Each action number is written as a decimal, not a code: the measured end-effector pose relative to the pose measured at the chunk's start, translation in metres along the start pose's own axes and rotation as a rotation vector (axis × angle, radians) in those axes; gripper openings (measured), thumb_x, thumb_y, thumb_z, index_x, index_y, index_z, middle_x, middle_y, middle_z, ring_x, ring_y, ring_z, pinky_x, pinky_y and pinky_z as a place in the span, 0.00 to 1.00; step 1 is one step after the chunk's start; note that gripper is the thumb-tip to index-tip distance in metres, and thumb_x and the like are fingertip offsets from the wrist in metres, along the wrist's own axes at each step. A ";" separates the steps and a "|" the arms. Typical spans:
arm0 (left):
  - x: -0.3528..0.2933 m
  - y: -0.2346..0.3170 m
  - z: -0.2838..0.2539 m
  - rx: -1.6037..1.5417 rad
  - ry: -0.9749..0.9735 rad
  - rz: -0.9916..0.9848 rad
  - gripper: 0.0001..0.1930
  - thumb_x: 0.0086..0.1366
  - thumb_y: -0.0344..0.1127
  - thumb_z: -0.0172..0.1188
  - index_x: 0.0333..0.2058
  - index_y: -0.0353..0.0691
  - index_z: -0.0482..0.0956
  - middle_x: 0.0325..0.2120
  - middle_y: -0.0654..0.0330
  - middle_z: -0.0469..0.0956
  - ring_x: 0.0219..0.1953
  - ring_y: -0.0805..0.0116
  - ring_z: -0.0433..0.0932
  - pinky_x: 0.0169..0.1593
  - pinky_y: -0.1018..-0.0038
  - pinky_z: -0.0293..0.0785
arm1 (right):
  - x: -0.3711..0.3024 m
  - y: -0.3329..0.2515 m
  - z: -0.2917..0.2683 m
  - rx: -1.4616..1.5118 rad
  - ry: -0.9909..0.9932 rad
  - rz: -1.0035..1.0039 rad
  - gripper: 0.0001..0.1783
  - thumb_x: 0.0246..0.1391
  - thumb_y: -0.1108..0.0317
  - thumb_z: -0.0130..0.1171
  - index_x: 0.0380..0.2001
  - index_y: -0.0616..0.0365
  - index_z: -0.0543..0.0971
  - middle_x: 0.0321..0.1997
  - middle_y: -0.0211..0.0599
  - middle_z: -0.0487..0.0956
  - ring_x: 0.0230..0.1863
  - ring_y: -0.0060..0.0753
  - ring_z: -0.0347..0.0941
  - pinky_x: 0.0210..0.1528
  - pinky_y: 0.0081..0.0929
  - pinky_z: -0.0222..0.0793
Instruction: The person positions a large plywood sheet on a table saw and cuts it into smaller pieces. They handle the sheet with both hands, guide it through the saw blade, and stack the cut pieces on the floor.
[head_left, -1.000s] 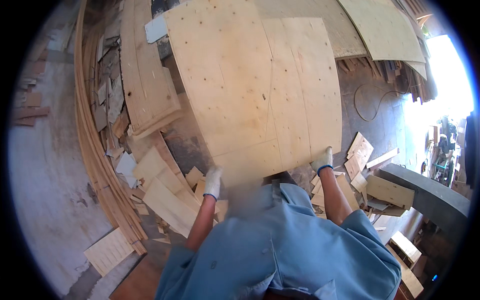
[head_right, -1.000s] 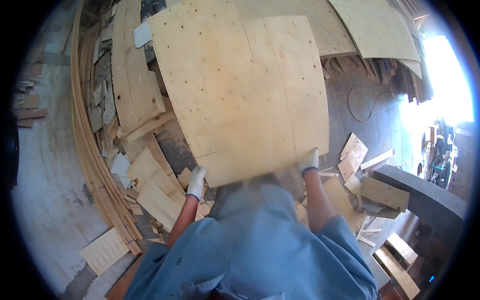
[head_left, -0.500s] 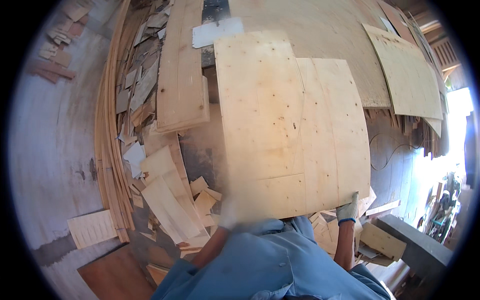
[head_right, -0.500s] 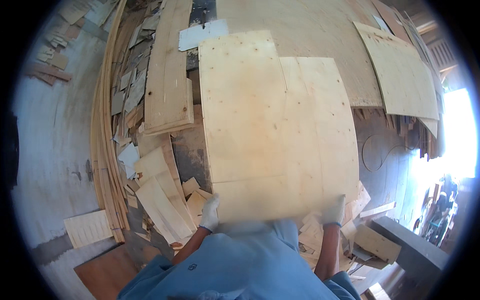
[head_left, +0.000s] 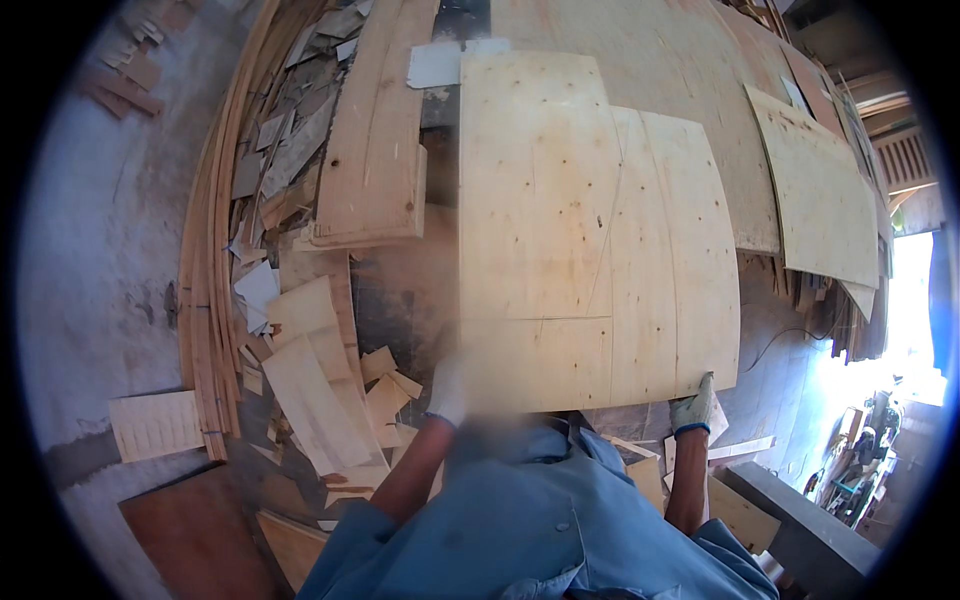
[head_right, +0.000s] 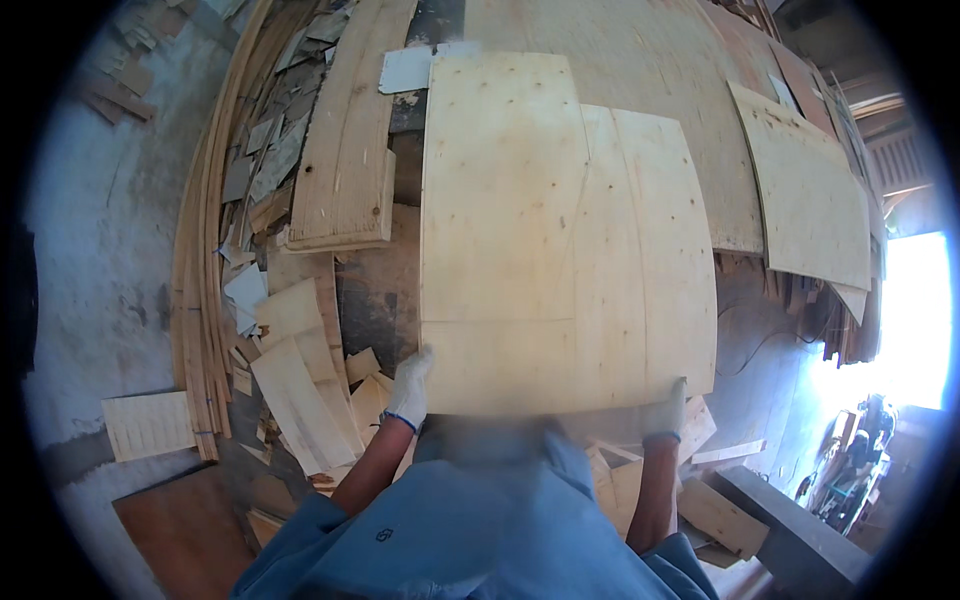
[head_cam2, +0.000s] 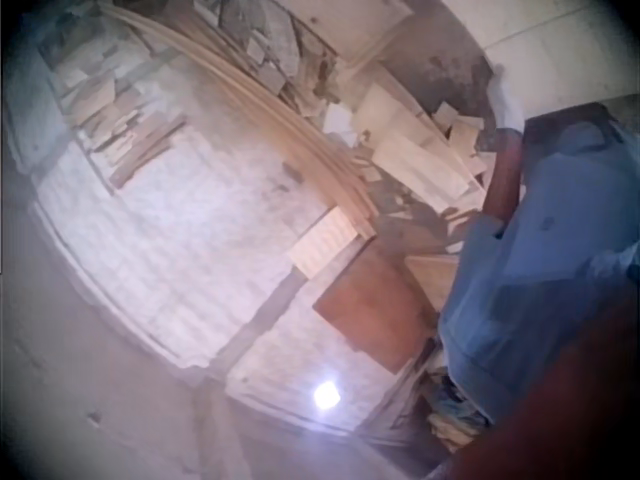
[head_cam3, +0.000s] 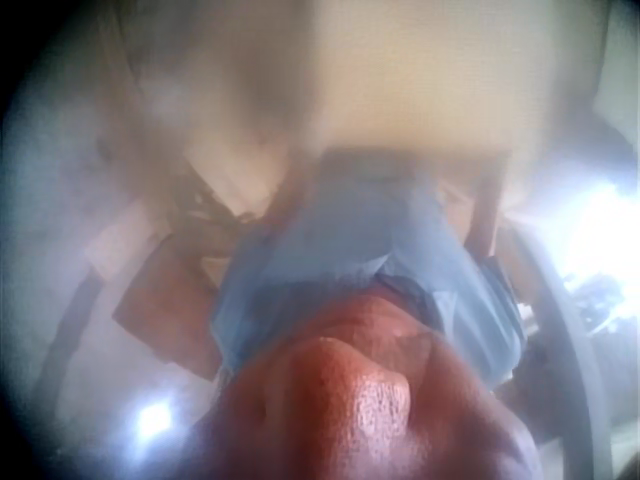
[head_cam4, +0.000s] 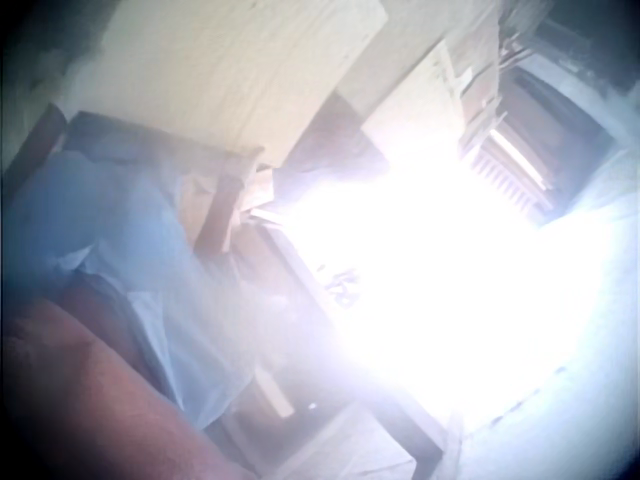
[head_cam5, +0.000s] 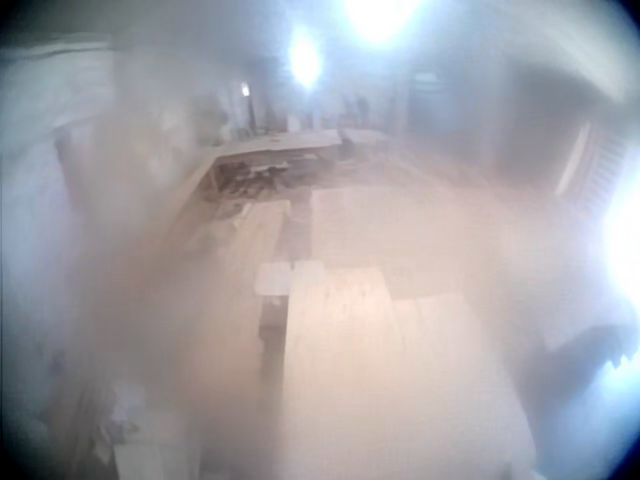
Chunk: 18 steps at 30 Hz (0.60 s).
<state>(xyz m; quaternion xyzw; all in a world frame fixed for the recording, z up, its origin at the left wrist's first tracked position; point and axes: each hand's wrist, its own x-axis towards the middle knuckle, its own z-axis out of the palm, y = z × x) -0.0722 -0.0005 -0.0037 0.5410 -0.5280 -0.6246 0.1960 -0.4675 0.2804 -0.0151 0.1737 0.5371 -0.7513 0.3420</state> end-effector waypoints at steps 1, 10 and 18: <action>0.004 0.004 0.001 -0.039 0.013 -0.017 0.22 0.72 0.49 0.53 0.38 0.31 0.81 0.34 0.61 0.81 0.36 0.75 0.77 0.43 0.75 0.73 | 0.000 -0.003 0.010 0.017 -0.008 0.005 0.28 0.68 0.47 0.48 0.63 0.52 0.67 0.63 0.40 0.73 0.62 0.45 0.70 0.59 0.51 0.71; 0.032 -0.031 0.014 0.007 0.051 0.249 0.10 0.63 0.36 0.55 0.35 0.38 0.81 0.30 0.50 0.80 0.34 0.51 0.80 0.37 0.60 0.76 | 0.032 -0.016 -0.006 -0.165 -0.017 -0.025 0.28 0.69 0.48 0.46 0.63 0.54 0.66 0.64 0.41 0.72 0.62 0.46 0.70 0.59 0.50 0.71; 0.033 -0.036 0.002 0.124 0.061 0.080 0.10 0.65 0.33 0.52 0.33 0.35 0.80 0.29 0.48 0.80 0.32 0.51 0.79 0.37 0.60 0.74 | 0.065 -0.001 -0.052 -0.175 0.064 -0.022 0.27 0.69 0.49 0.47 0.62 0.54 0.67 0.63 0.40 0.72 0.62 0.46 0.70 0.60 0.50 0.72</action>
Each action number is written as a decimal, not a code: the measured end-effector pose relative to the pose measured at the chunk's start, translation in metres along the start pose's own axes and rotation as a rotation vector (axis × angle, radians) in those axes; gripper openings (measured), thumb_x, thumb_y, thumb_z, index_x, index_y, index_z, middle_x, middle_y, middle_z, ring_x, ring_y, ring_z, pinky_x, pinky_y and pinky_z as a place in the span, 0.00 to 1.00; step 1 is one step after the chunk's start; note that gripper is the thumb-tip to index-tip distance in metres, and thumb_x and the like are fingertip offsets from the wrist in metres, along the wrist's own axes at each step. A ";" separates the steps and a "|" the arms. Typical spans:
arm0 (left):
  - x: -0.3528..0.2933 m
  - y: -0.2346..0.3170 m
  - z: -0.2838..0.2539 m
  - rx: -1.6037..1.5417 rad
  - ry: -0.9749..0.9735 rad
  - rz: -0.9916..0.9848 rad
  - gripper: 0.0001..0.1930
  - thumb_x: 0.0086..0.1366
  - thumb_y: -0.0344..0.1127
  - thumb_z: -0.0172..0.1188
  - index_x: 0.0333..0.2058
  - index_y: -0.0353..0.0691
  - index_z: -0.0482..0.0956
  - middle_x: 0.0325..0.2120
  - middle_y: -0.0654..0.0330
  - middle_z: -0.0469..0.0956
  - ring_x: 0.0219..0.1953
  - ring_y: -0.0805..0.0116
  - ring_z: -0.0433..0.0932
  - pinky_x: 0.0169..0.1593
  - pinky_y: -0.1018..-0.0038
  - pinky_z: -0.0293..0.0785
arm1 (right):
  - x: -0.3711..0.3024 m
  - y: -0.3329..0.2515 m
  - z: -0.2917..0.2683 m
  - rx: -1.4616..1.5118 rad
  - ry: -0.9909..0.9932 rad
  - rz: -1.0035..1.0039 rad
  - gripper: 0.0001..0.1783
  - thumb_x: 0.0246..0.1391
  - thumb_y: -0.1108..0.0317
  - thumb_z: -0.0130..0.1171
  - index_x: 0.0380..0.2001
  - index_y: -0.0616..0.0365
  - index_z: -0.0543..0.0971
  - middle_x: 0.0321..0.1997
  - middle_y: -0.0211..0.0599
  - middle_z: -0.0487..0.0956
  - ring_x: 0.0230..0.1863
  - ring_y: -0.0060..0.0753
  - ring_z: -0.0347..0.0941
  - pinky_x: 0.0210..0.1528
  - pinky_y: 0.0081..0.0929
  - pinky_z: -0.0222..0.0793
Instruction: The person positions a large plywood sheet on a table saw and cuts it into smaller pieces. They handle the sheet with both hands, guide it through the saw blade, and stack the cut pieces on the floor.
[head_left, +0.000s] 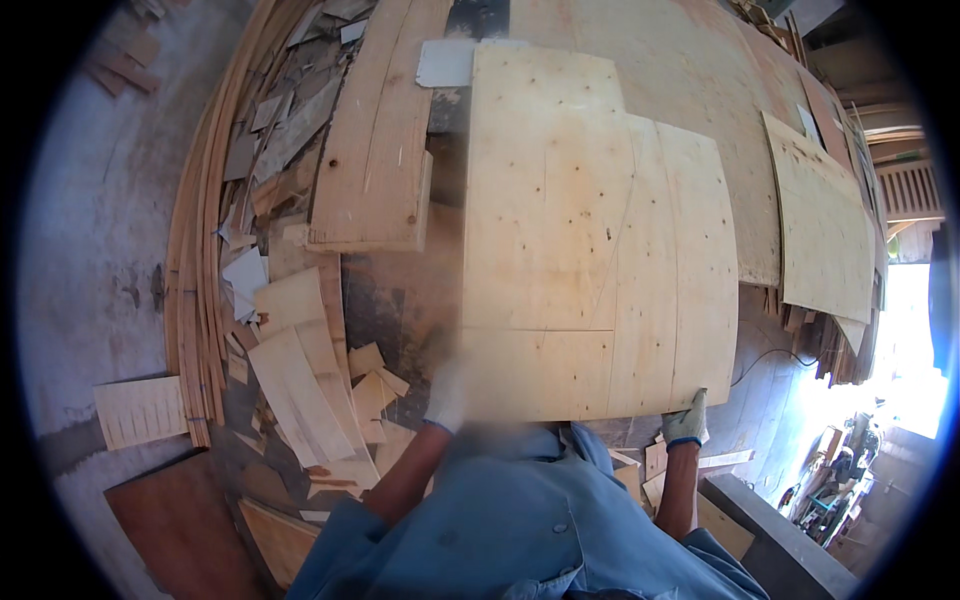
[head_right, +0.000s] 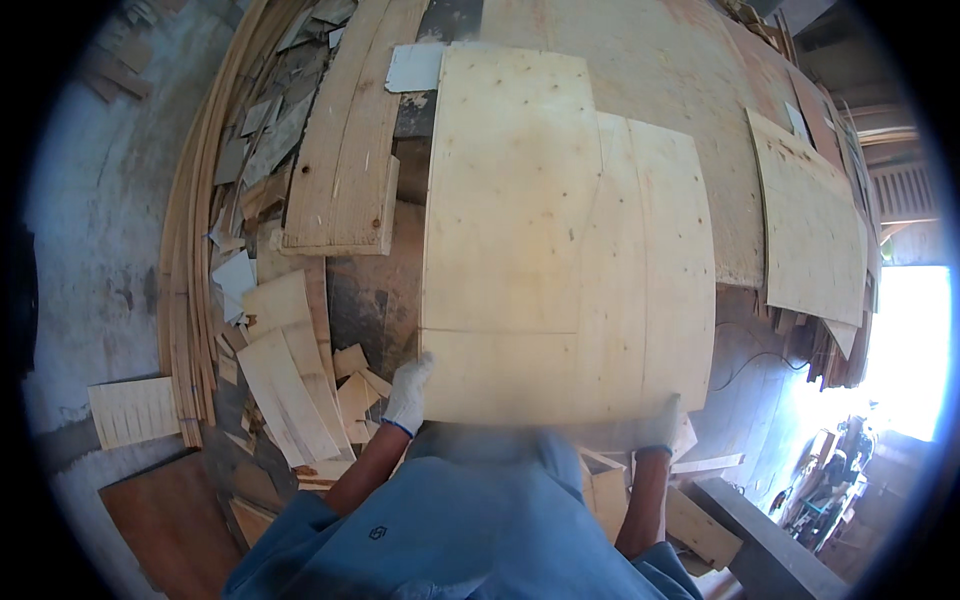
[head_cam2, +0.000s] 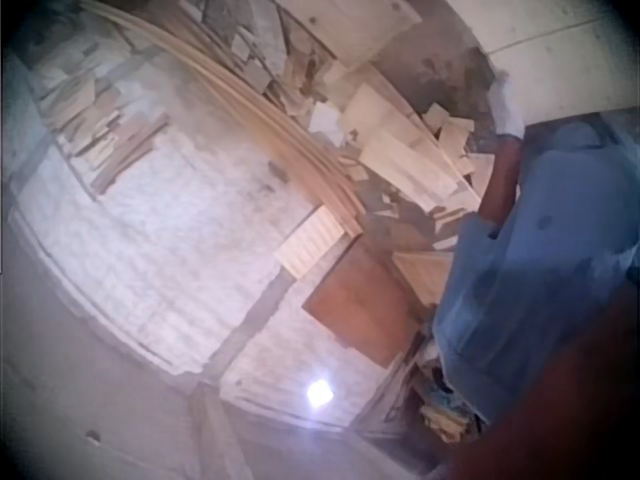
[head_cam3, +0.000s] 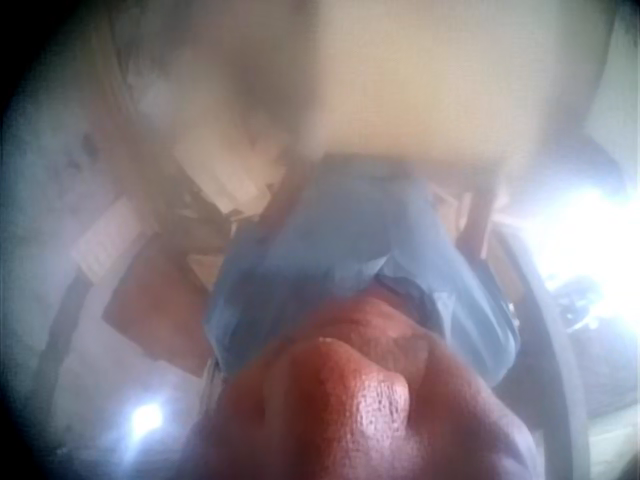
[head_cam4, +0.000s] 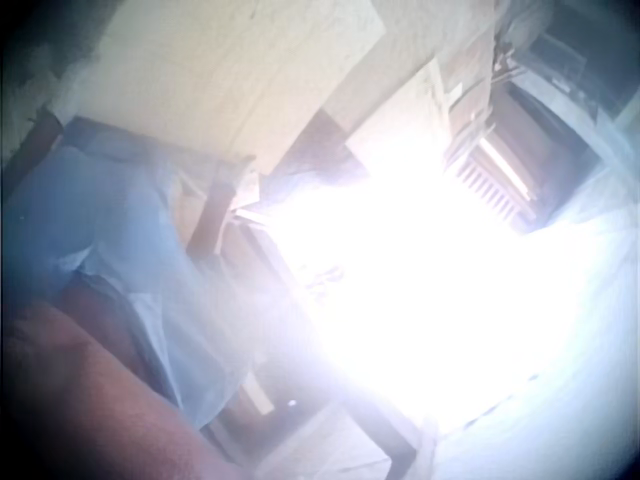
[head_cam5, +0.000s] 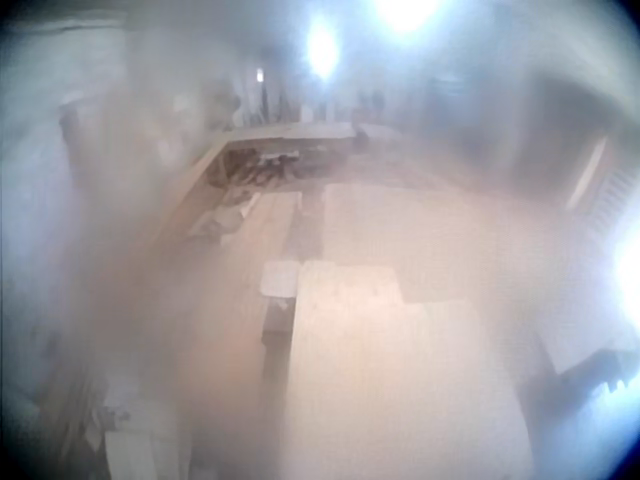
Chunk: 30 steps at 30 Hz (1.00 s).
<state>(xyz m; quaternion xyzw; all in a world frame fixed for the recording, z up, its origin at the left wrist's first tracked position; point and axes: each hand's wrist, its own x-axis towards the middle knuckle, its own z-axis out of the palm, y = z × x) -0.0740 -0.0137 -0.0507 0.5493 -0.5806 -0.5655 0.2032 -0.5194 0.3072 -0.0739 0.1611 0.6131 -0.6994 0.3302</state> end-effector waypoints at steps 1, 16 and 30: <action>0.002 -0.002 0.001 -0.046 0.006 -0.009 0.10 0.66 0.33 0.51 0.33 0.35 0.80 0.29 0.48 0.80 0.32 0.52 0.79 0.37 0.60 0.74 | 0.005 0.005 -0.008 -0.198 -0.014 -0.102 0.27 0.69 0.49 0.47 0.62 0.54 0.67 0.63 0.40 0.72 0.62 0.46 0.70 0.60 0.50 0.71; 0.010 0.013 0.001 -0.237 -0.055 -0.003 0.17 0.70 0.42 0.55 0.43 0.31 0.80 0.38 0.59 0.81 0.41 0.72 0.79 0.46 0.74 0.75 | -0.064 -0.050 0.103 0.227 0.060 0.071 0.28 0.69 0.49 0.45 0.62 0.58 0.67 0.64 0.42 0.71 0.62 0.44 0.70 0.61 0.46 0.72; 0.010 0.030 -0.010 -0.328 -0.035 -0.201 0.14 0.70 0.42 0.55 0.37 0.35 0.81 0.33 0.64 0.80 0.35 0.76 0.78 0.41 0.74 0.75 | -0.065 -0.048 0.091 0.169 -0.012 0.057 0.29 0.70 0.47 0.41 0.64 0.55 0.65 0.65 0.42 0.70 0.62 0.48 0.70 0.59 0.50 0.73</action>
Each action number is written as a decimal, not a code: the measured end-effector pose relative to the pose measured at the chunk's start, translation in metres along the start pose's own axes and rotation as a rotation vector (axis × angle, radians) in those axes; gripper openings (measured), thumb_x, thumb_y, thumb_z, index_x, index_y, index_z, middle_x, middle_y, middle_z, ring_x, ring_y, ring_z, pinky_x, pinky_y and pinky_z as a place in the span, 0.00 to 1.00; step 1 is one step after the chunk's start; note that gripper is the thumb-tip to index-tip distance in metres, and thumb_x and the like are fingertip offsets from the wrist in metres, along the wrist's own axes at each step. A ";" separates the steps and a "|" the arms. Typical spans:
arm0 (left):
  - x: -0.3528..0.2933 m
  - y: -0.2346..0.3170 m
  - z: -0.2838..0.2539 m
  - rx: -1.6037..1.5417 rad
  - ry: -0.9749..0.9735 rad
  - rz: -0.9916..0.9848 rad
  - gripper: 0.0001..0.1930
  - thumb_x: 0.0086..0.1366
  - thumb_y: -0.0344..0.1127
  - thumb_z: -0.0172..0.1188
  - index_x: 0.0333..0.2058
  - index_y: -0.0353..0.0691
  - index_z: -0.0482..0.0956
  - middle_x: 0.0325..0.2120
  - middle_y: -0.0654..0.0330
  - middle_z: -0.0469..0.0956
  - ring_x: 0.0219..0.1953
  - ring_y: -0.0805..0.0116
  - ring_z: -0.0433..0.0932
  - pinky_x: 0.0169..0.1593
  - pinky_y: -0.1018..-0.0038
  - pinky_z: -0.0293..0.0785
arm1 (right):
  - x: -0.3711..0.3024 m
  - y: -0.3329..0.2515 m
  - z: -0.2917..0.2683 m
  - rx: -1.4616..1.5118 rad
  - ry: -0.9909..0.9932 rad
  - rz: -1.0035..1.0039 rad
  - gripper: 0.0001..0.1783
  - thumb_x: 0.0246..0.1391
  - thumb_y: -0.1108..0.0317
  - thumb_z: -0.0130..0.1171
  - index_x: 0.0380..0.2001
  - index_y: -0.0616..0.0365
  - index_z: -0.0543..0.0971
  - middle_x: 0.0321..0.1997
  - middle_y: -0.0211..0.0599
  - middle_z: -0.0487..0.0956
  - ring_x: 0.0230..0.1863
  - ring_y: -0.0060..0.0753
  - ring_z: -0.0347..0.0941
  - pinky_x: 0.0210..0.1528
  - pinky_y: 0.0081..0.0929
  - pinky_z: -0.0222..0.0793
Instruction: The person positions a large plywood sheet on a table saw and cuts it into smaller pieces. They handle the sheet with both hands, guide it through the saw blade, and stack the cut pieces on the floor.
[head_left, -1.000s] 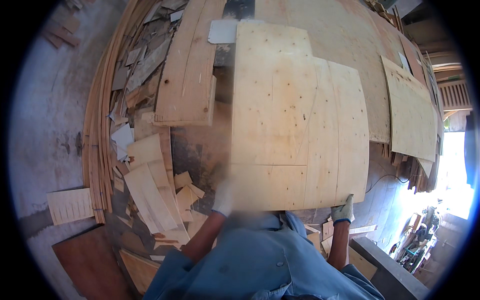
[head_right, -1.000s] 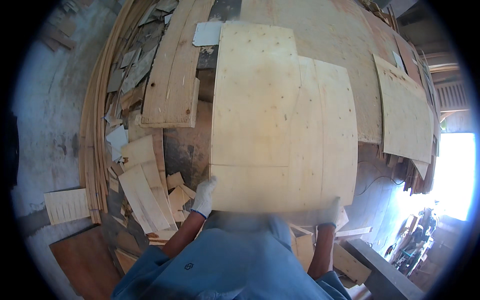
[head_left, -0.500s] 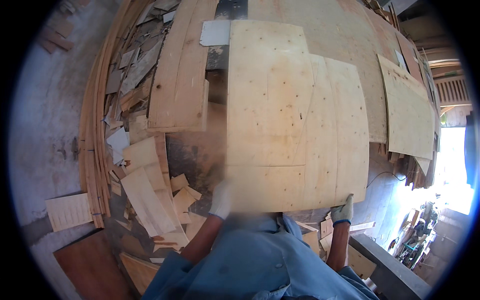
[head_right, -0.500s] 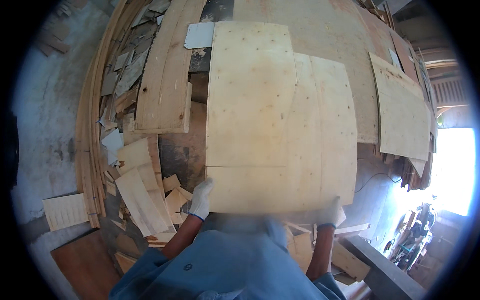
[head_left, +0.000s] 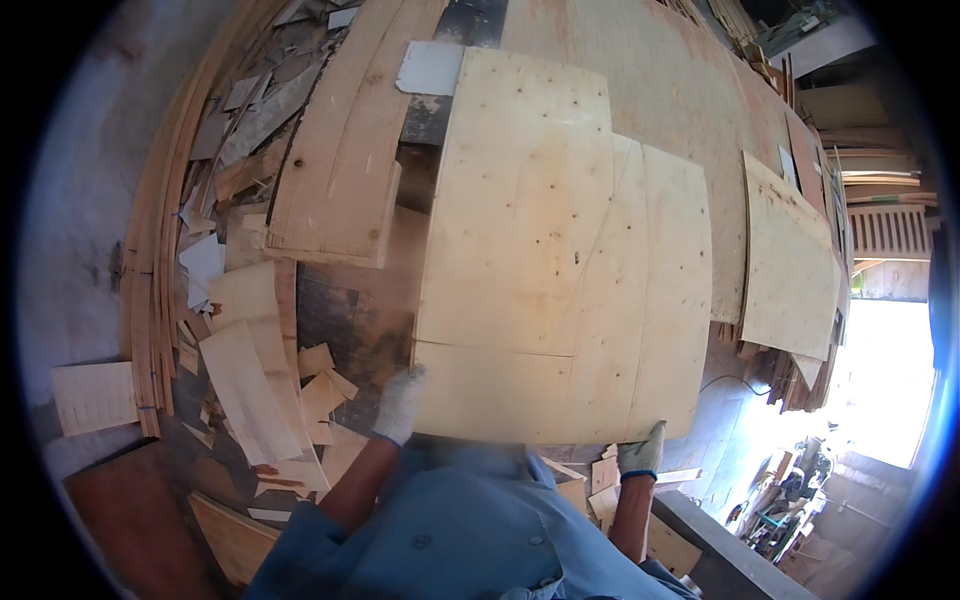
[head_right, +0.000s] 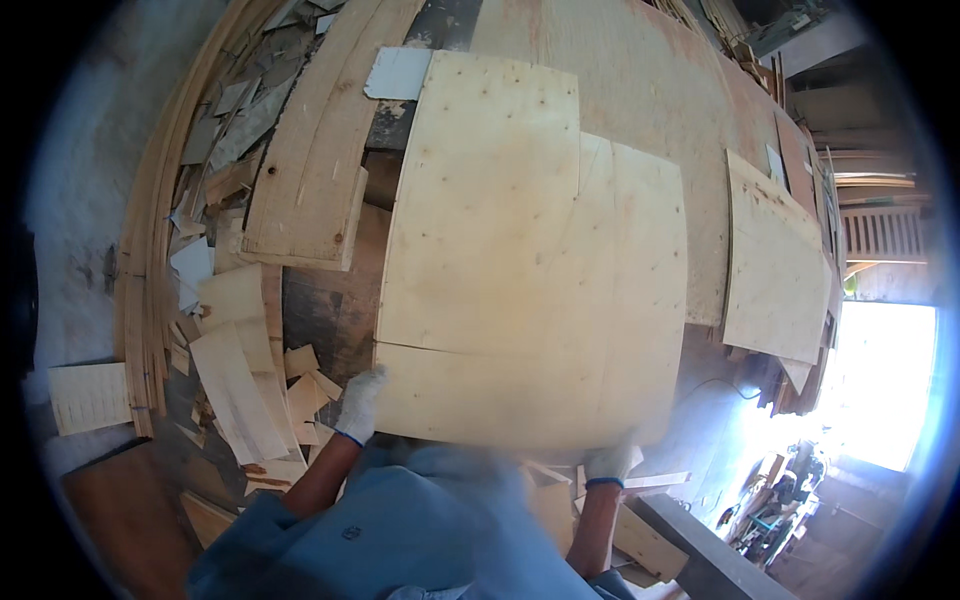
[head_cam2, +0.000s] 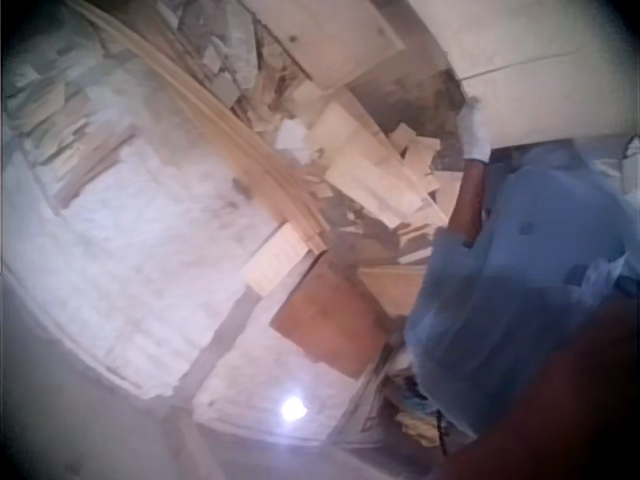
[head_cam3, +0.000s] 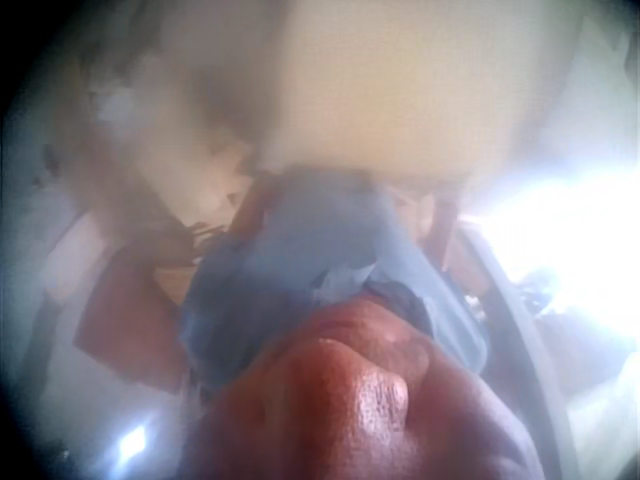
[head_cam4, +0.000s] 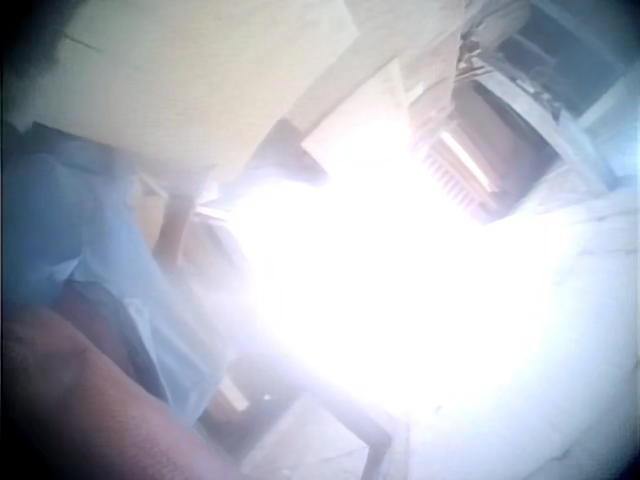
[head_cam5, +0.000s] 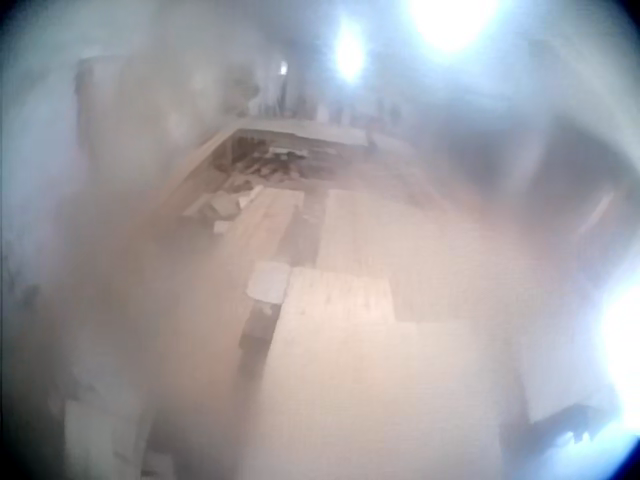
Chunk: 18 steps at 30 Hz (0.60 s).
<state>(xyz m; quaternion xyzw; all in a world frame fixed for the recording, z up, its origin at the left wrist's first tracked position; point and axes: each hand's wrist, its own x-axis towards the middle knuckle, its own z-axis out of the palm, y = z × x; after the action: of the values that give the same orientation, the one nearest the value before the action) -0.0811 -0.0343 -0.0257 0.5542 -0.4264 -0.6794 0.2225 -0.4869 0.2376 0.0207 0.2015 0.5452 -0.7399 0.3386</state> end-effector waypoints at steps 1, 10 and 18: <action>-0.004 0.021 0.000 -0.001 -0.004 -0.052 0.15 0.70 0.43 0.54 0.37 0.35 0.81 0.33 0.64 0.80 0.35 0.75 0.78 0.41 0.74 0.75 | -0.005 0.001 0.004 0.032 0.011 0.011 0.29 0.70 0.47 0.41 0.64 0.55 0.65 0.65 0.42 0.70 0.62 0.48 0.70 0.59 0.50 0.73; 0.004 0.033 -0.001 -0.209 0.034 -0.120 0.18 0.71 0.48 0.55 0.27 0.42 0.76 0.24 0.73 0.70 0.27 0.82 0.66 0.33 0.77 0.65 | -0.025 0.000 0.039 0.082 0.064 0.051 0.30 0.70 0.46 0.40 0.65 0.55 0.63 0.67 0.42 0.68 0.65 0.48 0.67 0.61 0.51 0.71; 0.018 0.051 -0.004 -0.230 0.047 -0.171 0.19 0.70 0.49 0.56 0.28 0.40 0.79 0.24 0.72 0.72 0.29 0.82 0.68 0.35 0.77 0.67 | -0.013 0.006 0.026 -0.301 -0.016 -0.128 0.30 0.70 0.47 0.42 0.64 0.55 0.64 0.66 0.42 0.69 0.64 0.48 0.68 0.60 0.51 0.71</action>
<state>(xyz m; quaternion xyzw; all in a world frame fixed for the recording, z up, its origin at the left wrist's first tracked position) -0.0914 -0.0769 0.0061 0.5750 -0.2916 -0.7271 0.2358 -0.4719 0.2156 0.0336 0.1073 0.6588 -0.6717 0.3213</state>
